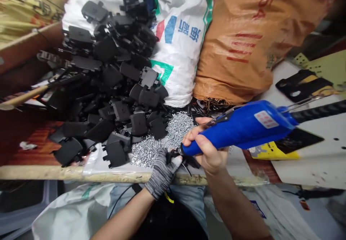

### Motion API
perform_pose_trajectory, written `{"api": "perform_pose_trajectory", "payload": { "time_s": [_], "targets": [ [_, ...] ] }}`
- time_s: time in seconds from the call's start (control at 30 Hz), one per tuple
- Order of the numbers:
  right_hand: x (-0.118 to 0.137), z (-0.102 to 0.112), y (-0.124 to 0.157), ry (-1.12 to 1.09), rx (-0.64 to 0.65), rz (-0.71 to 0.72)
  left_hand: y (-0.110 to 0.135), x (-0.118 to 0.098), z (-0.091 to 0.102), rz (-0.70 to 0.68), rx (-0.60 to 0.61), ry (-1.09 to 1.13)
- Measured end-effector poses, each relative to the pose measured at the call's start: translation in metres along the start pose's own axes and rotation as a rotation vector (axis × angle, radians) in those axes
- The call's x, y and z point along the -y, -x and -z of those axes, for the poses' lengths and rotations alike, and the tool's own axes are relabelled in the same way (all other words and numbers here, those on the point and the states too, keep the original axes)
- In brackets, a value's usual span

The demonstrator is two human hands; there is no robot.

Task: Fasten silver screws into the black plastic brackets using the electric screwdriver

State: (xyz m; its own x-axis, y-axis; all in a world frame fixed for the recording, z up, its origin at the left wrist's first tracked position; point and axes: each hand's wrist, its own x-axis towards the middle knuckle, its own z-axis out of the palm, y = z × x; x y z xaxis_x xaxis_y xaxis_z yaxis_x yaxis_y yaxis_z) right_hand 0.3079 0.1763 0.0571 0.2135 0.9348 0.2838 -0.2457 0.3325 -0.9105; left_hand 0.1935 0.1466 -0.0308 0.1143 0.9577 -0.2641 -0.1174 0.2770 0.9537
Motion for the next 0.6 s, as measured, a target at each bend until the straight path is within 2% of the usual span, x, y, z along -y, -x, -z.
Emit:
{"api": "perform_pose_trajectory", "payload": {
  "time_s": [0.1, 0.4, 0.5, 0.6],
  "targets": [
    [-0.005, 0.000, 0.001, -0.004, -0.016, 0.006, -0.001, -0.003, 0.000, 0.004, -0.002, 0.029],
    [-0.009, 0.003, 0.001, -0.033, 0.079, 0.070, 0.001, -0.002, -0.001, 0.055, -0.058, 0.013],
    [-0.017, 0.004, 0.001, 0.063, 0.168, 0.099, 0.002, -0.003, -0.003, 0.032, -0.070, 0.006],
    [-0.027, 0.004, 0.005, 0.199, 0.151, 0.091, 0.003, -0.001, -0.006, -0.013, -0.068, 0.035]
  ]
}}
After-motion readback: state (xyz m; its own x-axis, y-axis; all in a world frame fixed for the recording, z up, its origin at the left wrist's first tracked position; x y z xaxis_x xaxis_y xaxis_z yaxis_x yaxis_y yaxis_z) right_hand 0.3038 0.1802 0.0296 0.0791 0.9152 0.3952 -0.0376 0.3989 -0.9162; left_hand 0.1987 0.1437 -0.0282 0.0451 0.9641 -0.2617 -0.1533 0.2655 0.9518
